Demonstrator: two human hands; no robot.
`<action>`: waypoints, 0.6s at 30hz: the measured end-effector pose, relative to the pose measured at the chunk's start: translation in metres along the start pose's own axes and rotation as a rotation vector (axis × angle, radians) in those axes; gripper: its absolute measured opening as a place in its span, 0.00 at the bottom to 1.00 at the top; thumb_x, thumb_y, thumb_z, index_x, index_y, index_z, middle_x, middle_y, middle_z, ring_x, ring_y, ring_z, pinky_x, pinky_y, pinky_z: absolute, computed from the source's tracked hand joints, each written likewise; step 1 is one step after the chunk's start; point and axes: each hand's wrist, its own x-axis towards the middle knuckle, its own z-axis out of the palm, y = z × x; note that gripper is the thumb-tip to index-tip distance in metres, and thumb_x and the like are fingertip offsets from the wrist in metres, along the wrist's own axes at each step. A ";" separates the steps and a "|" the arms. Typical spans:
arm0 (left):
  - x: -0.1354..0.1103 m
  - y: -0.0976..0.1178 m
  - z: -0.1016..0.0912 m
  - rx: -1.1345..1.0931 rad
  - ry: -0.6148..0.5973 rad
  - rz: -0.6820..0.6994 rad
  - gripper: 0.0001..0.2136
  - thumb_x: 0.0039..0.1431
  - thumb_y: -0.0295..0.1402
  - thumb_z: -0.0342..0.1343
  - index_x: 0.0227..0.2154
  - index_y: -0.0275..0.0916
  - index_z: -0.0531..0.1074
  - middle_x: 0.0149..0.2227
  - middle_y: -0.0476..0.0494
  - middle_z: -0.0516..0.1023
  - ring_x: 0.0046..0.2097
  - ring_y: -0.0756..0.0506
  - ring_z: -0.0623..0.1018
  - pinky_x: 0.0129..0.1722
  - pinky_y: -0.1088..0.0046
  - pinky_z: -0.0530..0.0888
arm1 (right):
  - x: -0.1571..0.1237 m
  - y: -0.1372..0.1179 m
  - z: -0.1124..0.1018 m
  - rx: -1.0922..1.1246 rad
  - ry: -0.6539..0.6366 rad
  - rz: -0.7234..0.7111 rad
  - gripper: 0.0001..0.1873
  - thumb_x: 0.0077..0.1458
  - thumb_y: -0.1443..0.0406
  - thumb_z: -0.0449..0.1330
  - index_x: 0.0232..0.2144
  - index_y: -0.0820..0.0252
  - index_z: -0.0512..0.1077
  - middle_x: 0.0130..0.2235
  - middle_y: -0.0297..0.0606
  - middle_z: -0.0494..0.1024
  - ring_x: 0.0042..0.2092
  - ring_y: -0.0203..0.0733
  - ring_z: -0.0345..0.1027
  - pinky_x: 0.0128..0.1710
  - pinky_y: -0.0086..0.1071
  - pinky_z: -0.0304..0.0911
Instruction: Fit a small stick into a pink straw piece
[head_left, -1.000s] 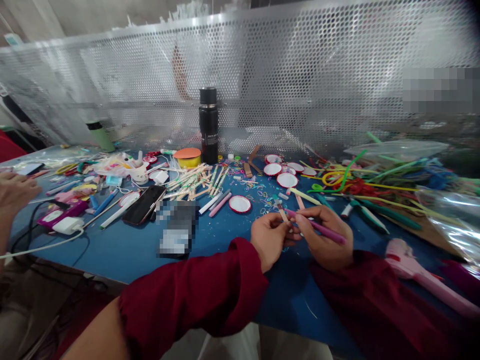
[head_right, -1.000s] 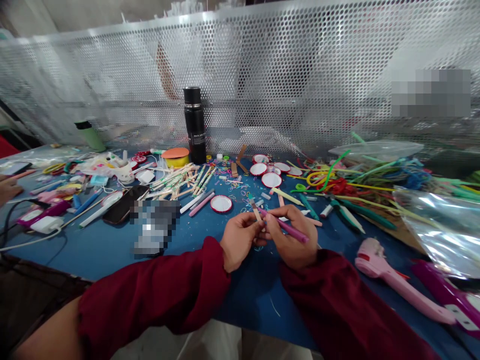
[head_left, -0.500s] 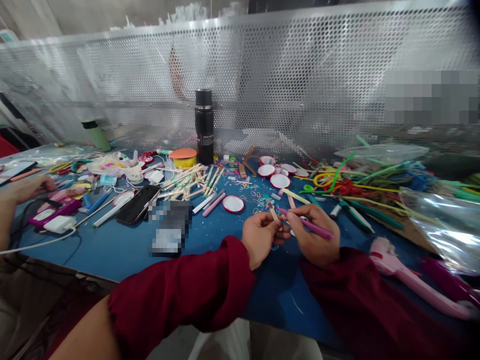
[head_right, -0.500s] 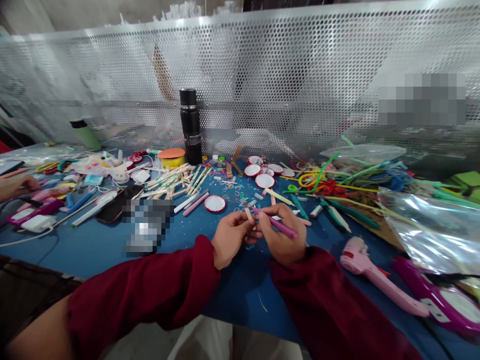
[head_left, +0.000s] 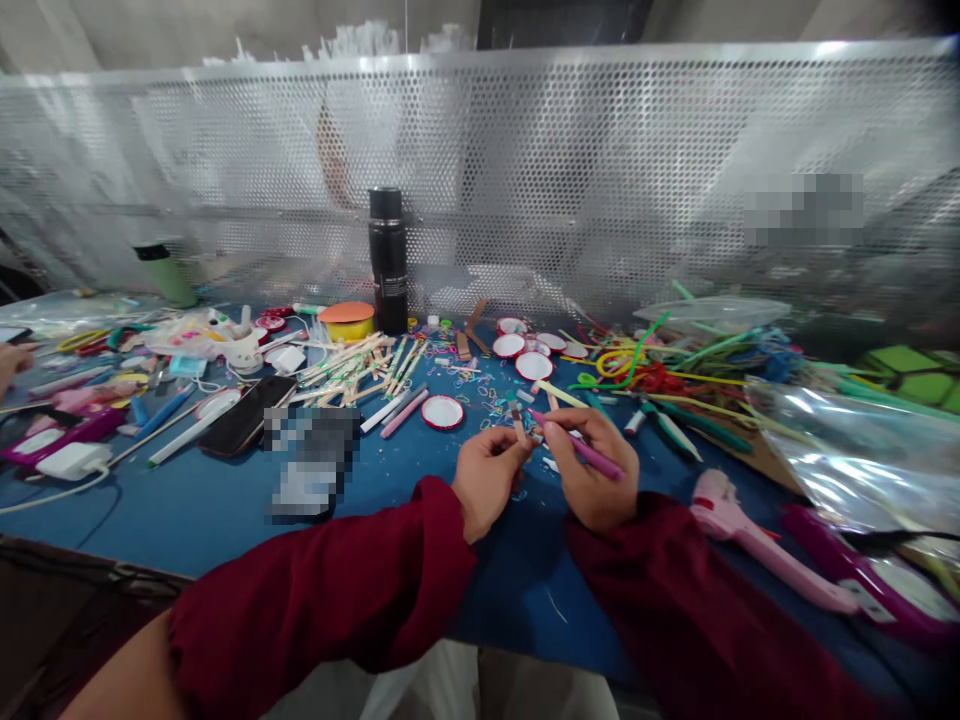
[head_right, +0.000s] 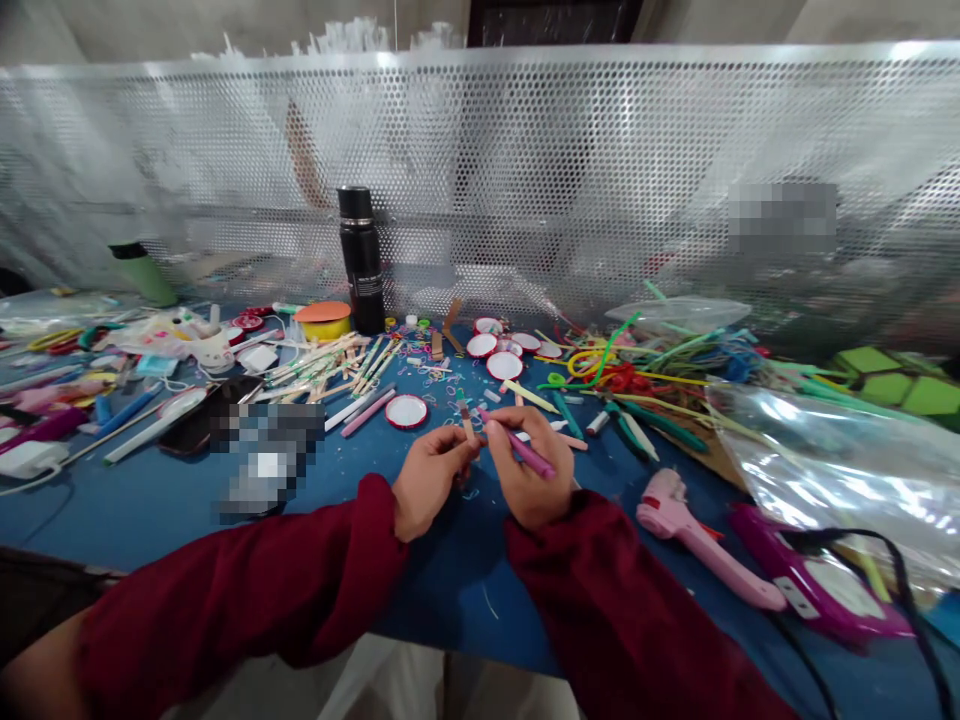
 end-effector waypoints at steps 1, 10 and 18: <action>0.000 -0.001 0.000 0.004 -0.009 0.005 0.12 0.52 0.40 0.59 0.27 0.35 0.71 0.20 0.53 0.63 0.20 0.55 0.62 0.19 0.80 0.58 | 0.000 -0.001 -0.001 -0.003 -0.001 -0.006 0.05 0.56 0.62 0.59 0.34 0.56 0.73 0.33 0.34 0.78 0.33 0.39 0.71 0.34 0.33 0.66; 0.001 -0.004 -0.004 0.060 -0.118 0.064 0.13 0.57 0.43 0.55 0.28 0.36 0.68 0.19 0.54 0.63 0.20 0.55 0.62 0.20 0.78 0.59 | -0.001 -0.006 -0.004 -0.045 0.034 -0.030 0.03 0.53 0.64 0.61 0.31 0.57 0.71 0.30 0.33 0.76 0.30 0.38 0.70 0.32 0.33 0.65; 0.000 -0.001 -0.002 0.063 -0.155 0.044 0.16 0.58 0.46 0.53 0.27 0.37 0.65 0.20 0.55 0.62 0.20 0.55 0.59 0.20 0.78 0.55 | -0.001 -0.007 -0.004 -0.077 0.018 -0.095 0.04 0.54 0.63 0.60 0.27 0.56 0.70 0.28 0.33 0.75 0.30 0.39 0.70 0.31 0.33 0.64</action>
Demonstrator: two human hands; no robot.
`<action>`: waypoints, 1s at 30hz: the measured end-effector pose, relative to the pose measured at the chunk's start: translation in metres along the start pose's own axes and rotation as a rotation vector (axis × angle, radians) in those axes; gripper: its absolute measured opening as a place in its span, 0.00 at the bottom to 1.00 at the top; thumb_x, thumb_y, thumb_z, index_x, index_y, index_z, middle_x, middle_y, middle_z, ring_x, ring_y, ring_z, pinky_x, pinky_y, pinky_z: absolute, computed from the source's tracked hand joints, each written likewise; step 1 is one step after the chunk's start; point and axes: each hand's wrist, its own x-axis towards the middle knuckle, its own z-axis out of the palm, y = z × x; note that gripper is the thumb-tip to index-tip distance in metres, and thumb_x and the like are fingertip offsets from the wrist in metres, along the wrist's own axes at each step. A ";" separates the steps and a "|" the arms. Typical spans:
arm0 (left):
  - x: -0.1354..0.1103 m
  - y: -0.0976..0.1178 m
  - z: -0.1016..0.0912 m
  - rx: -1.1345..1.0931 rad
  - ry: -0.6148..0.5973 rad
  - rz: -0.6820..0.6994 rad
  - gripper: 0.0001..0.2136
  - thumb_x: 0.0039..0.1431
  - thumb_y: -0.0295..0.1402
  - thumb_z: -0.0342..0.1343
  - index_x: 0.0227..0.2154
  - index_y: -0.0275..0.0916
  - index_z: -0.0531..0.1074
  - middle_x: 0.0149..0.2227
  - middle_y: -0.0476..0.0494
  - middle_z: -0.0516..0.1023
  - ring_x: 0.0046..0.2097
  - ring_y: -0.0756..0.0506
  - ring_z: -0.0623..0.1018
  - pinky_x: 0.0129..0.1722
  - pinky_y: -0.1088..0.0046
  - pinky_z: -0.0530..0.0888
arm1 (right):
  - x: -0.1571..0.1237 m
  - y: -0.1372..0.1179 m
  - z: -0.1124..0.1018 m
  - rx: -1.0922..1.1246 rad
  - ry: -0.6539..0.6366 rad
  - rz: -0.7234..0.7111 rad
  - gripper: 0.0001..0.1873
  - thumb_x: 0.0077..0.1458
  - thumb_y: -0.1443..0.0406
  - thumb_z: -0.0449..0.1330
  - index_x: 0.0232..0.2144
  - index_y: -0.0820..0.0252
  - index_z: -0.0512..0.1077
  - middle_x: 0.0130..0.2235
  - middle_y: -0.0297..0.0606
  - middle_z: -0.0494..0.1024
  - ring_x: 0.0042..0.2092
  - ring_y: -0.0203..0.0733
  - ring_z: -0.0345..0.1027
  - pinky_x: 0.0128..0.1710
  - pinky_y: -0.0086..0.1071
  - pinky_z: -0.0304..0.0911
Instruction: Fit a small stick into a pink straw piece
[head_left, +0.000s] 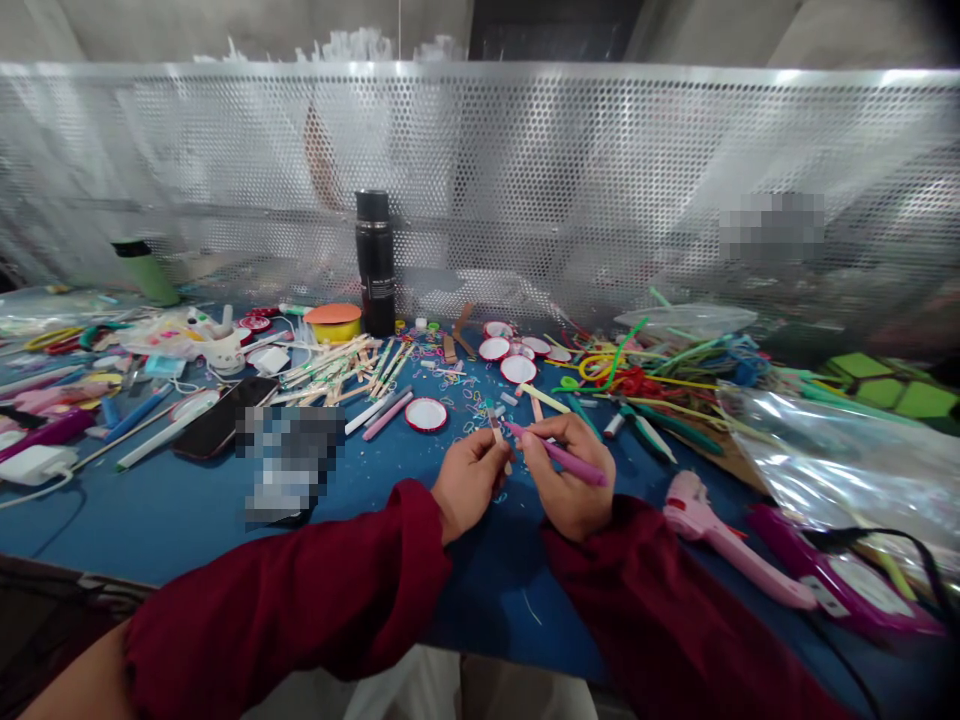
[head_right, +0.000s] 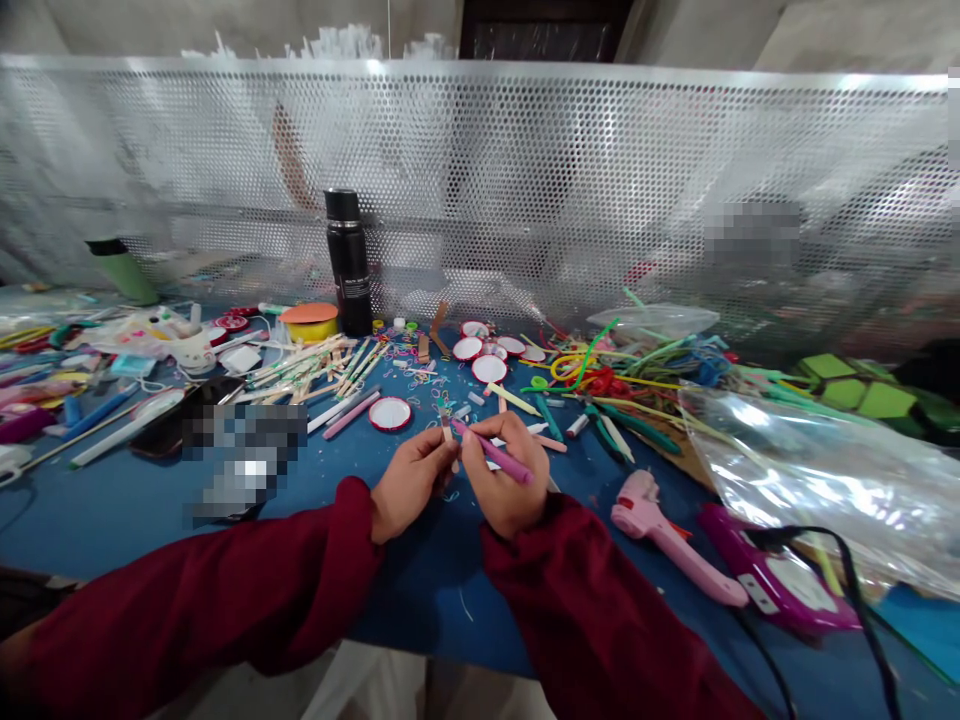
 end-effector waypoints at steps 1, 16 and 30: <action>0.000 0.000 0.000 0.000 -0.003 0.005 0.16 0.58 0.47 0.53 0.27 0.37 0.64 0.20 0.55 0.61 0.20 0.55 0.59 0.20 0.78 0.55 | 0.001 0.000 0.000 -0.009 -0.002 -0.004 0.05 0.54 0.63 0.60 0.27 0.56 0.70 0.27 0.33 0.75 0.31 0.39 0.71 0.31 0.33 0.64; 0.000 -0.002 0.000 0.010 0.000 0.021 0.17 0.58 0.48 0.53 0.28 0.37 0.65 0.20 0.54 0.61 0.21 0.55 0.59 0.20 0.77 0.56 | 0.003 -0.002 0.002 -0.037 -0.046 -0.003 0.06 0.53 0.63 0.60 0.25 0.56 0.69 0.25 0.32 0.74 0.28 0.38 0.69 0.30 0.31 0.63; 0.001 -0.006 -0.001 0.039 0.001 0.042 0.15 0.60 0.46 0.51 0.29 0.38 0.66 0.21 0.54 0.63 0.21 0.55 0.62 0.21 0.78 0.59 | 0.001 0.004 0.003 -0.056 -0.022 0.055 0.07 0.55 0.61 0.59 0.27 0.56 0.69 0.26 0.33 0.74 0.28 0.38 0.68 0.29 0.33 0.61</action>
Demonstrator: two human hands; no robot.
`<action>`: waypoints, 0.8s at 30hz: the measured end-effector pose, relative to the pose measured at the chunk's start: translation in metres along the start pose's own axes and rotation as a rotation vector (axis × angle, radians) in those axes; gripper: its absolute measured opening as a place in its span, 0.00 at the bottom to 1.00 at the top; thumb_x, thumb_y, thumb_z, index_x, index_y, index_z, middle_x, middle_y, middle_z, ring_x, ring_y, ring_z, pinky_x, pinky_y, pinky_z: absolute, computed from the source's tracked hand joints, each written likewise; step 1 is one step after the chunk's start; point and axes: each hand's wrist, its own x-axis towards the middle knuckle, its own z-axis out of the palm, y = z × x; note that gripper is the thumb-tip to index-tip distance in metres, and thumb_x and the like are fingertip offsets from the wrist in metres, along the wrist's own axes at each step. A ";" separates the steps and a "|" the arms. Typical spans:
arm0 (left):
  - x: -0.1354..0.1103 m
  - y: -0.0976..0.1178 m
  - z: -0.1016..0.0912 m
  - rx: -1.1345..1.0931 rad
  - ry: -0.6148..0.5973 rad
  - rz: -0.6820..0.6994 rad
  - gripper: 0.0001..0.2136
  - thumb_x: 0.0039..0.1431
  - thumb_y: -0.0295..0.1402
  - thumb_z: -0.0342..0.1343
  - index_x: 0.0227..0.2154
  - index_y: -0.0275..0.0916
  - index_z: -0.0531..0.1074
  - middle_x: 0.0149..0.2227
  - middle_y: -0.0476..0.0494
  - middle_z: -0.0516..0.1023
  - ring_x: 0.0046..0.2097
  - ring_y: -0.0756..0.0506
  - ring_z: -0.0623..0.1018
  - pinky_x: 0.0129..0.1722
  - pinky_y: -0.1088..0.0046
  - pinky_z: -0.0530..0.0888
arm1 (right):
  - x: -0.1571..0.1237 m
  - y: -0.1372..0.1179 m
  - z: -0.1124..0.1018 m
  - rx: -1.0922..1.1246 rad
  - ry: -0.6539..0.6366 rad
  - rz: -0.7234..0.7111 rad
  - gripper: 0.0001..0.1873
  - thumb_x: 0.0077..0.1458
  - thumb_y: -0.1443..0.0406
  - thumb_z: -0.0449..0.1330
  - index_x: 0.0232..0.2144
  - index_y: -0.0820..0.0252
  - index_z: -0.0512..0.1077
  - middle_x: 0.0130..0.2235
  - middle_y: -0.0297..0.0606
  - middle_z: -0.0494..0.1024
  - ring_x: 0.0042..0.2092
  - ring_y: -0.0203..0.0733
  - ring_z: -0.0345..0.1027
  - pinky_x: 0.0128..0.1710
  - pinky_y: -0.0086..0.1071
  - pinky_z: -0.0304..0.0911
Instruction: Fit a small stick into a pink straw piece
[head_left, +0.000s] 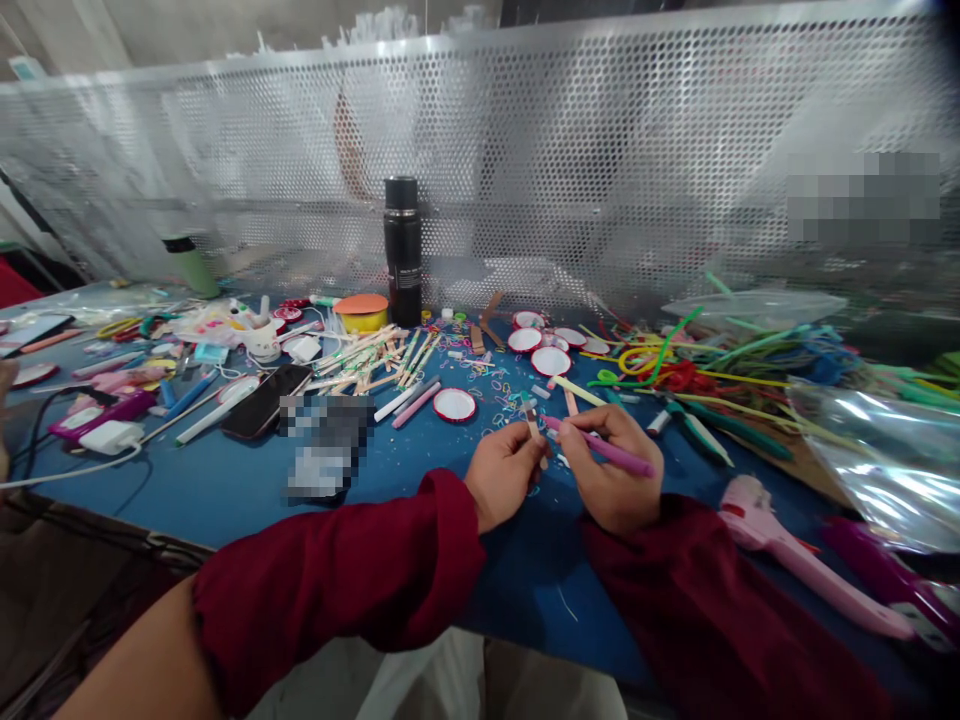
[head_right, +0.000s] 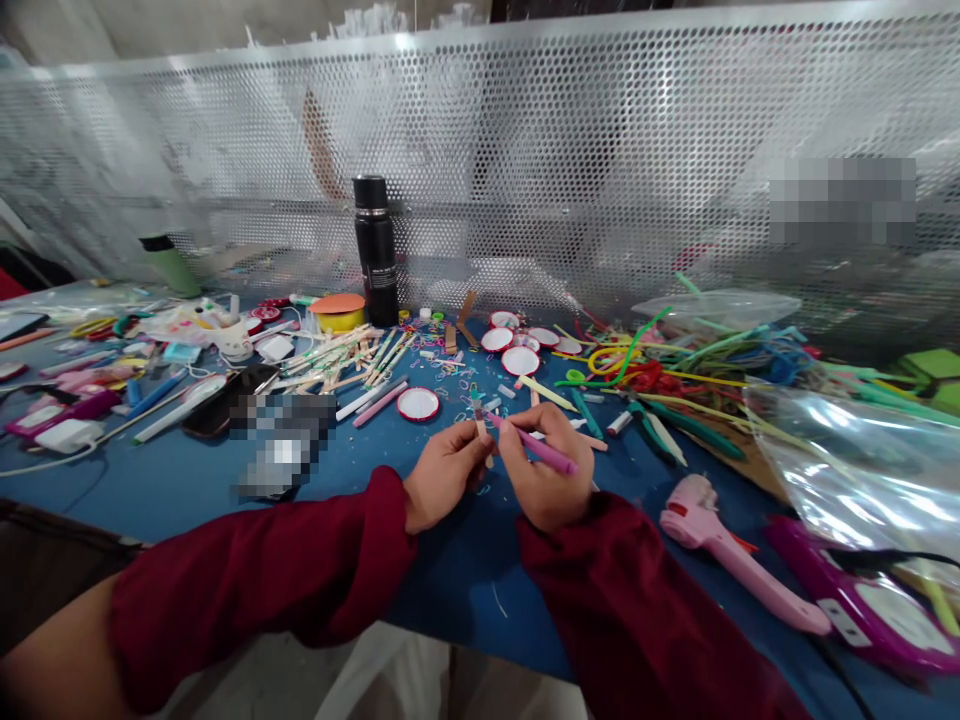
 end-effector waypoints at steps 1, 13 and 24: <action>0.000 0.000 0.000 0.007 0.000 -0.001 0.15 0.60 0.46 0.51 0.29 0.38 0.66 0.21 0.54 0.63 0.20 0.55 0.62 0.21 0.78 0.59 | 0.000 0.000 0.000 0.006 -0.001 0.001 0.07 0.55 0.60 0.59 0.27 0.56 0.69 0.26 0.33 0.74 0.28 0.38 0.67 0.29 0.33 0.61; 0.000 0.003 0.000 0.018 0.005 -0.010 0.15 0.60 0.46 0.50 0.28 0.38 0.66 0.20 0.54 0.64 0.20 0.54 0.62 0.21 0.78 0.59 | -0.001 0.003 0.002 0.020 -0.005 0.013 0.08 0.54 0.59 0.59 0.27 0.55 0.69 0.26 0.33 0.75 0.27 0.40 0.68 0.28 0.35 0.62; 0.001 0.002 -0.001 0.033 0.012 0.005 0.14 0.60 0.44 0.50 0.28 0.38 0.66 0.20 0.54 0.64 0.20 0.54 0.63 0.21 0.78 0.60 | 0.000 0.002 0.002 0.007 -0.033 0.004 0.08 0.55 0.59 0.59 0.27 0.54 0.69 0.26 0.33 0.75 0.26 0.40 0.67 0.28 0.35 0.61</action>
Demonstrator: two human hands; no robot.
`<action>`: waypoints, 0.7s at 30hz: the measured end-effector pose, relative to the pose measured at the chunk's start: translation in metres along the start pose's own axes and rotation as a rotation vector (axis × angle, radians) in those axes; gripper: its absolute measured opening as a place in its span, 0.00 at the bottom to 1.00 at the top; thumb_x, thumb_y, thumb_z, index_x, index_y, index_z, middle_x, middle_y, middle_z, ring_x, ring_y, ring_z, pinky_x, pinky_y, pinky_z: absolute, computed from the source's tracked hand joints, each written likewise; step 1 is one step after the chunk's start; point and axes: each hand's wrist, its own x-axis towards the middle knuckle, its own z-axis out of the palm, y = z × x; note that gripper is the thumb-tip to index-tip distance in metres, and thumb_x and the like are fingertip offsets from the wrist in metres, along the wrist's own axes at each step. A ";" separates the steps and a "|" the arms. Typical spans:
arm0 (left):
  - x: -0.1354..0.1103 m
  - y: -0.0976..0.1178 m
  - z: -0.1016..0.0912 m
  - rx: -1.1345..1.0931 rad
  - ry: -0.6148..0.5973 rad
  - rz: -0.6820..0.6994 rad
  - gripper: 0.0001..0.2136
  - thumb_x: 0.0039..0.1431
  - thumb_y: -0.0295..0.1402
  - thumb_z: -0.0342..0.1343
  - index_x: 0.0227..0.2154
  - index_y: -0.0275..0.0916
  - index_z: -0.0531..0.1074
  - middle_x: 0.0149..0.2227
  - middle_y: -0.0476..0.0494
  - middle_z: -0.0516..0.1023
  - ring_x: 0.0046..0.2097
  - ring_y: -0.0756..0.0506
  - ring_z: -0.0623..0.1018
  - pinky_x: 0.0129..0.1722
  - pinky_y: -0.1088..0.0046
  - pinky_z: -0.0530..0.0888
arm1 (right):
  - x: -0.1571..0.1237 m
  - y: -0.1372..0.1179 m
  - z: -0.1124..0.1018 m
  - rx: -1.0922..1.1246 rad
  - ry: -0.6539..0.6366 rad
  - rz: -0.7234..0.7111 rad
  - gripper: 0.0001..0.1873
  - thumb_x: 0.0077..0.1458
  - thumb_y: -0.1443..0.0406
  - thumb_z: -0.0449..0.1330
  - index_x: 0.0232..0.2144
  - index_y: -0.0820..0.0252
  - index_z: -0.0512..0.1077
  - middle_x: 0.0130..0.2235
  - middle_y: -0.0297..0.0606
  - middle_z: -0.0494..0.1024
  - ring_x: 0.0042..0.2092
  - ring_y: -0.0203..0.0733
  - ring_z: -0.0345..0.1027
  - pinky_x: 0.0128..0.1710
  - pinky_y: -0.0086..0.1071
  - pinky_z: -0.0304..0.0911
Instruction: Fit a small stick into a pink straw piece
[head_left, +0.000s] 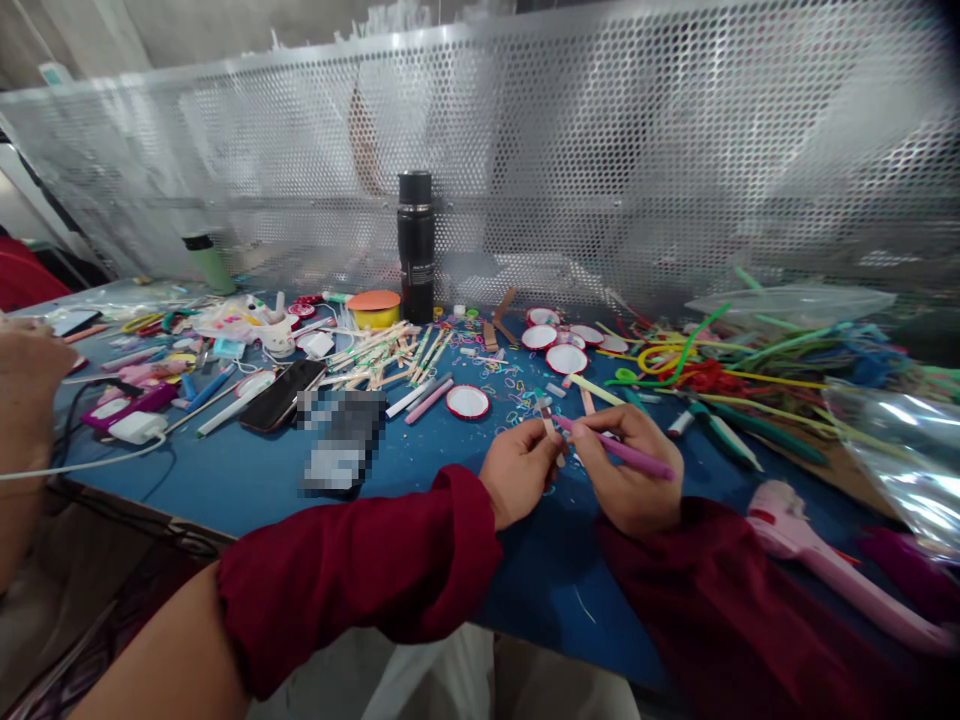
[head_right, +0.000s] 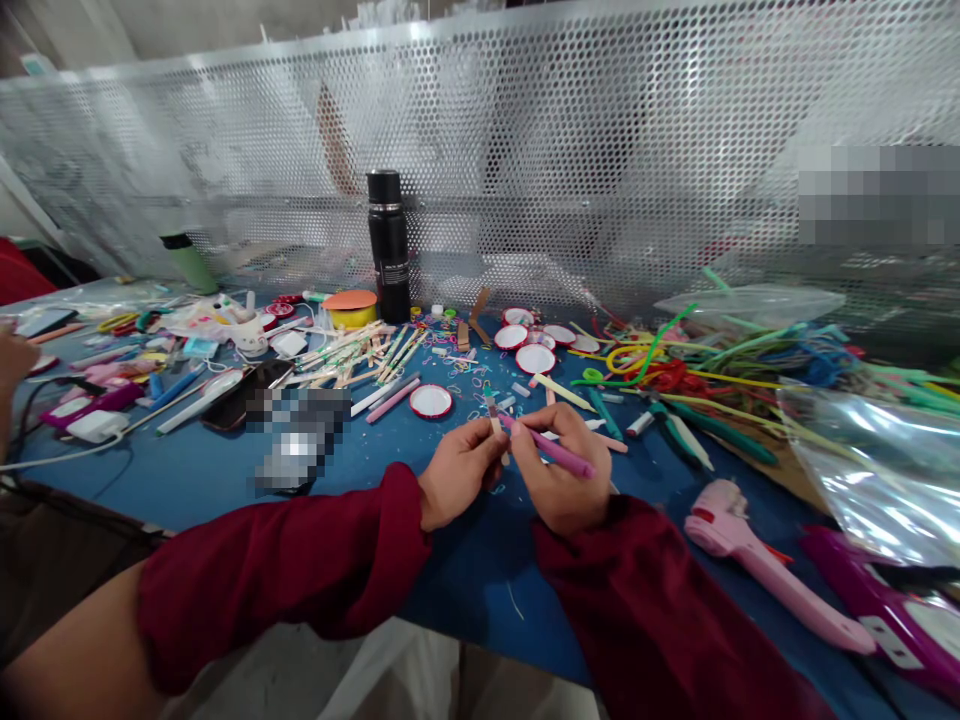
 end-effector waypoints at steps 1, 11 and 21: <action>0.000 0.000 0.000 0.006 -0.002 0.002 0.14 0.60 0.45 0.50 0.27 0.38 0.66 0.19 0.53 0.63 0.20 0.54 0.63 0.21 0.78 0.60 | 0.000 0.001 0.000 0.007 -0.011 -0.004 0.08 0.55 0.59 0.59 0.27 0.54 0.70 0.26 0.33 0.75 0.27 0.40 0.67 0.28 0.35 0.61; 0.000 -0.001 0.000 -0.013 0.002 -0.003 0.14 0.60 0.45 0.50 0.29 0.38 0.66 0.20 0.53 0.64 0.20 0.54 0.63 0.21 0.78 0.61 | 0.000 0.003 0.001 0.004 -0.009 -0.019 0.08 0.54 0.59 0.59 0.27 0.54 0.70 0.27 0.34 0.74 0.29 0.41 0.68 0.30 0.35 0.61; 0.002 -0.003 0.000 -0.007 0.006 0.005 0.13 0.61 0.44 0.50 0.30 0.38 0.67 0.20 0.54 0.64 0.20 0.54 0.63 0.20 0.78 0.60 | 0.002 -0.003 0.000 -0.011 -0.020 -0.028 0.09 0.53 0.59 0.60 0.26 0.57 0.71 0.26 0.35 0.75 0.28 0.40 0.69 0.30 0.34 0.62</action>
